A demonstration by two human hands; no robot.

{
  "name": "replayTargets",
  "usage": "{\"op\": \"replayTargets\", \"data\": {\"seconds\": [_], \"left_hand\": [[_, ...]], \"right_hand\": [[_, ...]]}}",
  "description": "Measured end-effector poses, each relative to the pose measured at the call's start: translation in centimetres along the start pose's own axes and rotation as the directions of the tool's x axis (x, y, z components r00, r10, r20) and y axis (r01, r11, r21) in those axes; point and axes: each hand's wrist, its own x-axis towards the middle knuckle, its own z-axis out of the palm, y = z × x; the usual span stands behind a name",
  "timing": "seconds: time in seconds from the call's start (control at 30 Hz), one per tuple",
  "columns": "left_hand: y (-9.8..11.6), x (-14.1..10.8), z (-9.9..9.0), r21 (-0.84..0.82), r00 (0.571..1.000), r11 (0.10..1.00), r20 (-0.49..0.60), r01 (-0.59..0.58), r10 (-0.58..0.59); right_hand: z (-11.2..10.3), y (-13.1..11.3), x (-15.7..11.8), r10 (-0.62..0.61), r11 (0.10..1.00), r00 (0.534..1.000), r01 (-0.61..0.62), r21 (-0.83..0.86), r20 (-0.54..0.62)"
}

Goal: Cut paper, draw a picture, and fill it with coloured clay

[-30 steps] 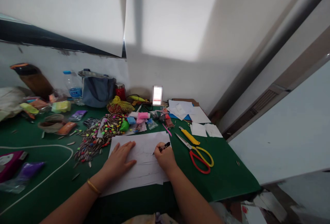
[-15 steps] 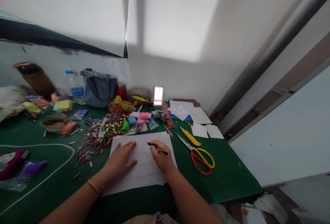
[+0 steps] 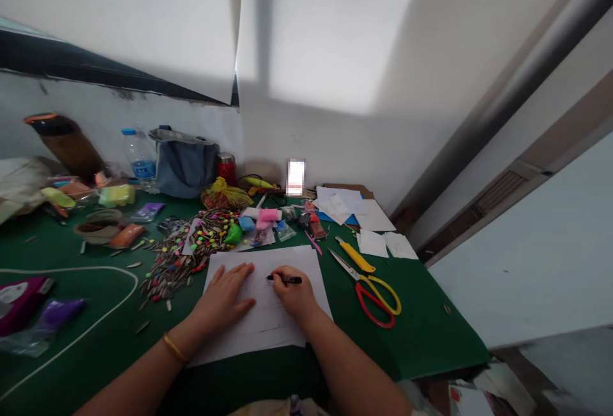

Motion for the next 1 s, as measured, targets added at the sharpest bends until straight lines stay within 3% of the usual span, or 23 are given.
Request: {"op": "replayTargets", "data": {"seconds": [0.6, 1.0], "left_hand": [[0.0, 0.1, 0.0, -0.005, 1.000, 1.000, -0.004, -0.011, 0.011], [0.1, 0.0, 0.0, -0.007, 1.000, 1.000, -0.010, 0.000, 0.000]], "right_hand": [[-0.2, 0.2, 0.1, 0.000, 1.000, 1.000, 0.000, 0.004, 0.000], [0.3, -0.6, -0.7, -0.081, 0.997, 0.991, 0.080, 0.013, 0.108]]}}
